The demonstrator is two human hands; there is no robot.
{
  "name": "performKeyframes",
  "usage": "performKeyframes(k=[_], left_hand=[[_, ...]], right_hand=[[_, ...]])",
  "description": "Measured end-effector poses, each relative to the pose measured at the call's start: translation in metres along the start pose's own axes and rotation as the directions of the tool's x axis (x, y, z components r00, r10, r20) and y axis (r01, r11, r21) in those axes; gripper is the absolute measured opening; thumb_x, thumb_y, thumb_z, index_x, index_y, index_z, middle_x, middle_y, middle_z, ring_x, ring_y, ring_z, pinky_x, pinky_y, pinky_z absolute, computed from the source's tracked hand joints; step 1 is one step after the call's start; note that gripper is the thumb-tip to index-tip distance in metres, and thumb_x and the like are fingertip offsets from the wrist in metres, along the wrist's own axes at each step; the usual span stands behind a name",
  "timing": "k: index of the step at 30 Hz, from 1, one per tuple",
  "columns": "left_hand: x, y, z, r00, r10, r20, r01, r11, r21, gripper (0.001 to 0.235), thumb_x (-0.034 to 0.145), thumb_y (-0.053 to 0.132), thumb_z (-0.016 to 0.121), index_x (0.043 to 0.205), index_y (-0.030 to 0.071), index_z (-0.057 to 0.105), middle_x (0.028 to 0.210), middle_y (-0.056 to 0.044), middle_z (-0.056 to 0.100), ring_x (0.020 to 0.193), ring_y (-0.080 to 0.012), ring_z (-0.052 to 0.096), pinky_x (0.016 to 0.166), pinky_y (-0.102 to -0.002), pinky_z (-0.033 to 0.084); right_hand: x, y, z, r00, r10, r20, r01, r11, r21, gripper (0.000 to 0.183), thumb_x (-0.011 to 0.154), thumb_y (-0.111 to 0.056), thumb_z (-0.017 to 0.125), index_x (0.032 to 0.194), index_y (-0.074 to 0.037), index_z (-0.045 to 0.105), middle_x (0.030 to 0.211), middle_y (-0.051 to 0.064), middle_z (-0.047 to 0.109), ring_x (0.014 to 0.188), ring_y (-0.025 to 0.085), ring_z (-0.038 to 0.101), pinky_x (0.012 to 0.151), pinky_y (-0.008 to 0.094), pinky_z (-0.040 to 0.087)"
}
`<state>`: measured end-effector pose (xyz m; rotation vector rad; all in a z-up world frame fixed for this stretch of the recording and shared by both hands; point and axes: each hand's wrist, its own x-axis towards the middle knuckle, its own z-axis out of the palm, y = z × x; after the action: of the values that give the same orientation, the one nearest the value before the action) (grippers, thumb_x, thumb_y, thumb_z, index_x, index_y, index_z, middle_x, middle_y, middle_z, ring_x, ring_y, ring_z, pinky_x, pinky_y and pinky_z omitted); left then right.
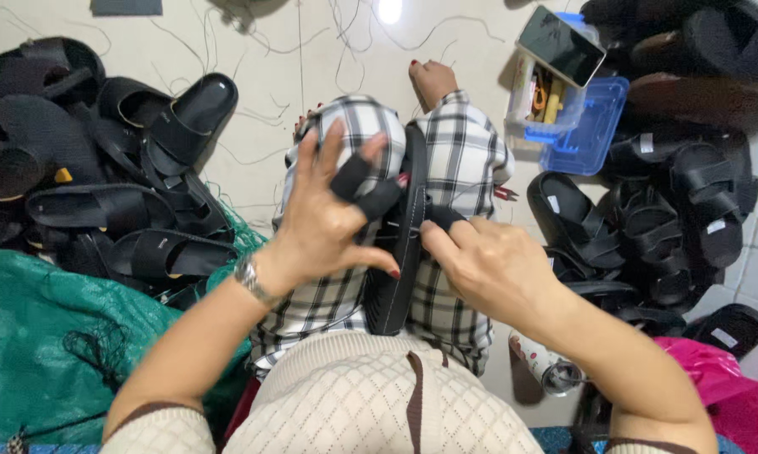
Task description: The person sits on the floor and sews a black sandal using a needle and thread. They hold the sandal with their left hand and use their right hand to push the needle through the sole and pull the thread tight repeatedly.
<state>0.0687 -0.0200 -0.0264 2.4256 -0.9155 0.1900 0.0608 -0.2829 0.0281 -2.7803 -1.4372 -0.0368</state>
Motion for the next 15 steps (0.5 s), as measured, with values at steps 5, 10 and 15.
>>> performKeyframes(k=[5, 10, 15], left_hand=[[-0.035, 0.031, -0.001, 0.915, -0.345, -0.210, 0.181, 0.814, -0.552, 0.016, 0.081, 0.026, 0.084, 0.081, 0.012, 0.079, 0.130, -0.010, 0.068, 0.115, -0.0313, 0.059, 0.096, -0.041, 0.048], [-0.035, 0.055, -0.003, 0.837, -0.433, 0.335, 0.327, -0.096, -0.940, 0.020, 0.092, 0.002, 0.070, 0.111, -0.002, 0.073, 0.065, -0.013, 0.070, 0.055, -0.0123, 0.056, 0.052, -0.022, 0.045], [-0.026, 0.064, 0.017, 0.597, -0.721, 0.351, 0.509, 0.003, -0.861, 0.023, 0.086, 0.006, 0.078, 0.108, 0.000, 0.074, 0.052, -0.014, 0.069, 0.044, -0.0103, 0.060, 0.042, -0.019, 0.044]], right_hand=[[-0.019, -0.011, 0.017, 0.988, 0.124, -0.087, -0.127, 0.991, -0.030, 0.028, 0.081, -0.019, 0.057, 0.108, -0.017, 0.064, 0.064, -0.001, 0.047, 0.057, 0.018, 0.057, 0.053, 0.029, 0.049], [-0.011, -0.009, 0.011, 0.972, 0.175, -0.157, -0.160, 0.981, 0.107, 0.020, 0.088, -0.017, 0.058, 0.108, -0.018, 0.064, 0.063, -0.001, 0.044, 0.055, 0.019, 0.055, 0.053, 0.029, 0.048], [-0.012, -0.001, 0.020, 0.973, 0.150, -0.178, -0.121, 0.979, 0.163, 0.013, 0.090, -0.021, 0.064, 0.103, -0.021, 0.063, 0.061, -0.004, 0.041, 0.052, 0.017, 0.056, 0.052, 0.029, 0.050]])
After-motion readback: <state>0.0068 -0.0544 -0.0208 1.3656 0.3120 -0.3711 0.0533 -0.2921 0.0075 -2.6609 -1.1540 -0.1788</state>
